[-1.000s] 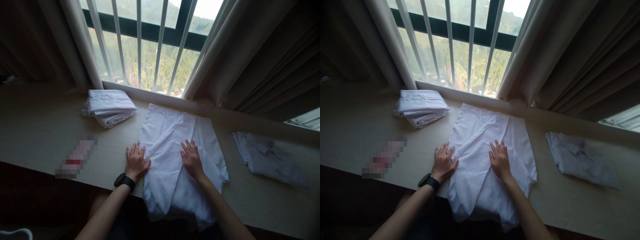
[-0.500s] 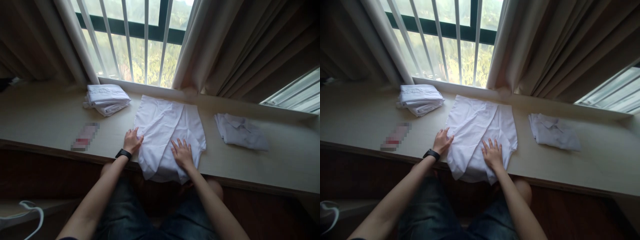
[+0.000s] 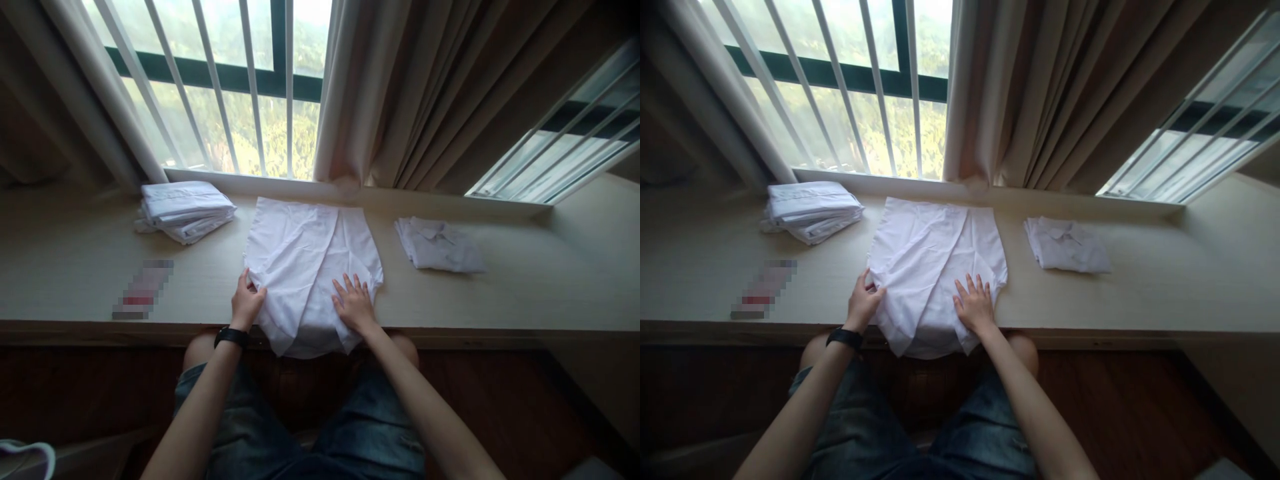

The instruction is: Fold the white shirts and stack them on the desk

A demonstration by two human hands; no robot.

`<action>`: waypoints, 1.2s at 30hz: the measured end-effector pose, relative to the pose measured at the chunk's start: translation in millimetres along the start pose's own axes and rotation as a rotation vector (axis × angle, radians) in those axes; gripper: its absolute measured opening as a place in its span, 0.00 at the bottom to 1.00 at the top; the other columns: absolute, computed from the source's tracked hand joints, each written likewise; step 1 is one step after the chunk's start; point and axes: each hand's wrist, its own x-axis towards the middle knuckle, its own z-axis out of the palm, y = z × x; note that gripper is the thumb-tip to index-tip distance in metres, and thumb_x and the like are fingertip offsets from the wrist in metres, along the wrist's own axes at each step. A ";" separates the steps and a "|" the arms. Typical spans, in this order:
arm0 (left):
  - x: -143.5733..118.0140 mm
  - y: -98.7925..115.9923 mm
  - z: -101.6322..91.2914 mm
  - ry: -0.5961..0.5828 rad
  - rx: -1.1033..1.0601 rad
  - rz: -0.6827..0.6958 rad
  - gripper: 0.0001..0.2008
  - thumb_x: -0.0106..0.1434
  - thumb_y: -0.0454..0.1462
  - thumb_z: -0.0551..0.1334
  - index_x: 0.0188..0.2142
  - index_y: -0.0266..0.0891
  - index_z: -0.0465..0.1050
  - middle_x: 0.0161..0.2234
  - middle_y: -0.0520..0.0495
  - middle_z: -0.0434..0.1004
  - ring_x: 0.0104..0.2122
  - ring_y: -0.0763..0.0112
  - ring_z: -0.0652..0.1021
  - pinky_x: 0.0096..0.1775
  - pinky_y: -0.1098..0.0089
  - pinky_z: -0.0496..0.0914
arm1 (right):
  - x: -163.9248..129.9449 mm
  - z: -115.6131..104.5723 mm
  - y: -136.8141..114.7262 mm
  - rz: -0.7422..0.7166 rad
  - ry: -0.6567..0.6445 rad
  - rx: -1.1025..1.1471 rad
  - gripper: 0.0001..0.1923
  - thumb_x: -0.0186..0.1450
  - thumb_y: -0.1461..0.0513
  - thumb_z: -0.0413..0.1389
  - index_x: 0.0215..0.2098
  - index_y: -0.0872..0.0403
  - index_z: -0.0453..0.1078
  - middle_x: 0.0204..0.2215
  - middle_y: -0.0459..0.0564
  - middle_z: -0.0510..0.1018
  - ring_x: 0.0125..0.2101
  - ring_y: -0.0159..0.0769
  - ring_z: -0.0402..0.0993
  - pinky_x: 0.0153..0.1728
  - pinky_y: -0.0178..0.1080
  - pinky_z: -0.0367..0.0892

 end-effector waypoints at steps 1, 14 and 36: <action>6.0 0.0 -0.2 -0.025 -0.037 -0.019 0.38 0.56 0.40 0.66 0.66 0.41 0.61 0.51 0.42 0.79 0.47 0.60 0.80 0.49 0.66 0.73 | -3.4 0.8 1.3 -0.002 -0.017 0.000 0.28 0.74 0.50 0.43 0.70 0.43 0.56 0.71 0.51 0.53 0.71 0.52 0.43 0.67 0.59 0.43; -4.9 -15.7 0.3 0.050 0.136 0.180 0.30 0.58 0.43 0.64 0.60 0.37 0.70 0.50 0.38 0.75 0.37 0.64 0.79 0.48 0.61 0.74 | -82.2 -3.8 17.4 0.375 0.334 0.160 0.24 0.68 0.49 0.52 0.49 0.60 0.72 0.47 0.62 0.77 0.49 0.50 0.72 0.52 0.47 0.65; -35.5 -20.5 6.4 0.109 0.187 0.401 0.26 0.65 0.45 0.59 0.59 0.36 0.68 0.53 0.36 0.72 0.51 0.56 0.75 0.55 0.58 0.70 | -120.3 34.9 8.4 0.766 0.265 0.980 0.32 0.54 0.42 0.62 0.47 0.53 0.62 0.33 0.58 0.82 0.34 0.49 0.81 0.33 0.44 0.74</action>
